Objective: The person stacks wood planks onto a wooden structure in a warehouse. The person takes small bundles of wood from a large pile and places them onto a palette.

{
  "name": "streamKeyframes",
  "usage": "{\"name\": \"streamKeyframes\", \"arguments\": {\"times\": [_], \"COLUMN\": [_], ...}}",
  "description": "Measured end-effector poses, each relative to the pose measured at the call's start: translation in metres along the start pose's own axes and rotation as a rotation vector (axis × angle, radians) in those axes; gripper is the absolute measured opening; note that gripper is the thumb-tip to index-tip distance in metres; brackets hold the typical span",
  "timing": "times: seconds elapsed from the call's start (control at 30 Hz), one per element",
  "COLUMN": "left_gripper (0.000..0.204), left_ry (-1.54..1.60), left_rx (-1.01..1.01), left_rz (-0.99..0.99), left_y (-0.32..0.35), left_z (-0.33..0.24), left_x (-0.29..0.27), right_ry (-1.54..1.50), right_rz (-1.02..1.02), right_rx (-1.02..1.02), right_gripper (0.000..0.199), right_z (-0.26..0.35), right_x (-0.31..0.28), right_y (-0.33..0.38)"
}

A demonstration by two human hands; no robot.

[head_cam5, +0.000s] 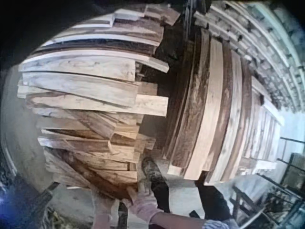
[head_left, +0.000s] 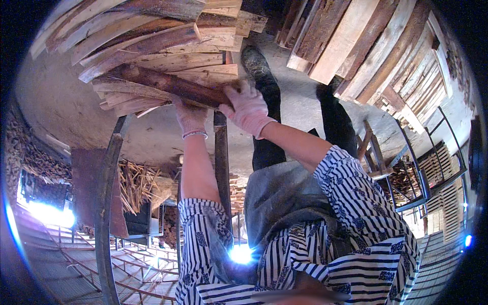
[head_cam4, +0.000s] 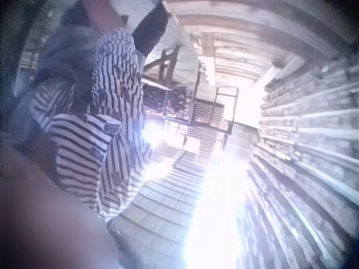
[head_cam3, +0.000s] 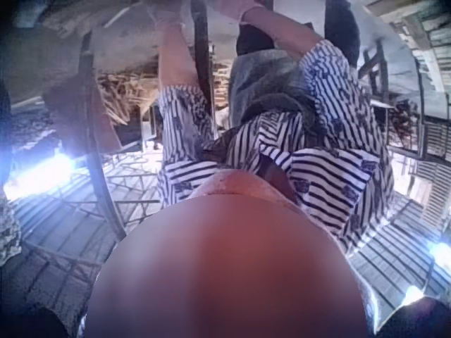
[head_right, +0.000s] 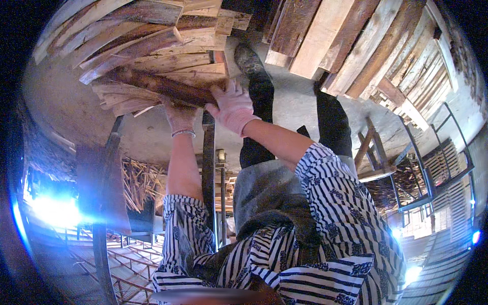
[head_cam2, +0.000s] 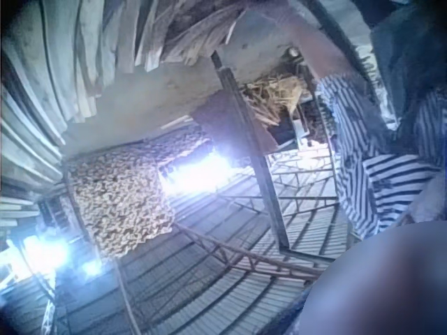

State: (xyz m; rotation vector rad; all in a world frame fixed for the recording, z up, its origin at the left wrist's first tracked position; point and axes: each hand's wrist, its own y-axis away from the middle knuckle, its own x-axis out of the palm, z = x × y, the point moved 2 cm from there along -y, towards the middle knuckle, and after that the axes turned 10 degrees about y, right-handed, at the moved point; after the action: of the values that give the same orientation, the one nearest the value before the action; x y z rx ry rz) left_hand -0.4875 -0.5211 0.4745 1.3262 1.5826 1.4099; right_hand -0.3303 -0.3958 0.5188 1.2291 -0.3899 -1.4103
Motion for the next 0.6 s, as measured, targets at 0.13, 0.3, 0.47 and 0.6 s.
{"name": "streamKeyframes", "arguments": {"times": [0.13, 0.3, 0.47, 0.6], "left_gripper": [0.075, 0.076, 0.074, 0.078], "left_ry": [-0.167, -0.318, -0.144, -0.297], "left_rx": [0.144, 0.302, 0.105, 0.185], "left_rz": [0.031, 0.023, 0.071, -0.021], "left_y": [-0.004, -0.017, -0.001, 0.053], "left_z": [0.008, 0.022, -0.033, -0.080], "left_x": [-0.012, -0.008, -0.082, -0.107], "right_ry": [-0.268, -0.641, -0.468, -0.201], "right_rz": [-0.128, 0.144, 0.306, 0.638], "right_rx": [0.203, 0.219, -0.140, -0.537], "right_gripper": [0.081, 0.081, 0.084, 0.093], "right_z": [-0.030, -0.040, -0.011, 0.036], "right_x": [-0.021, 0.012, 0.003, -0.087], "right_y": [-0.035, -0.102, -0.042, -0.006]}}
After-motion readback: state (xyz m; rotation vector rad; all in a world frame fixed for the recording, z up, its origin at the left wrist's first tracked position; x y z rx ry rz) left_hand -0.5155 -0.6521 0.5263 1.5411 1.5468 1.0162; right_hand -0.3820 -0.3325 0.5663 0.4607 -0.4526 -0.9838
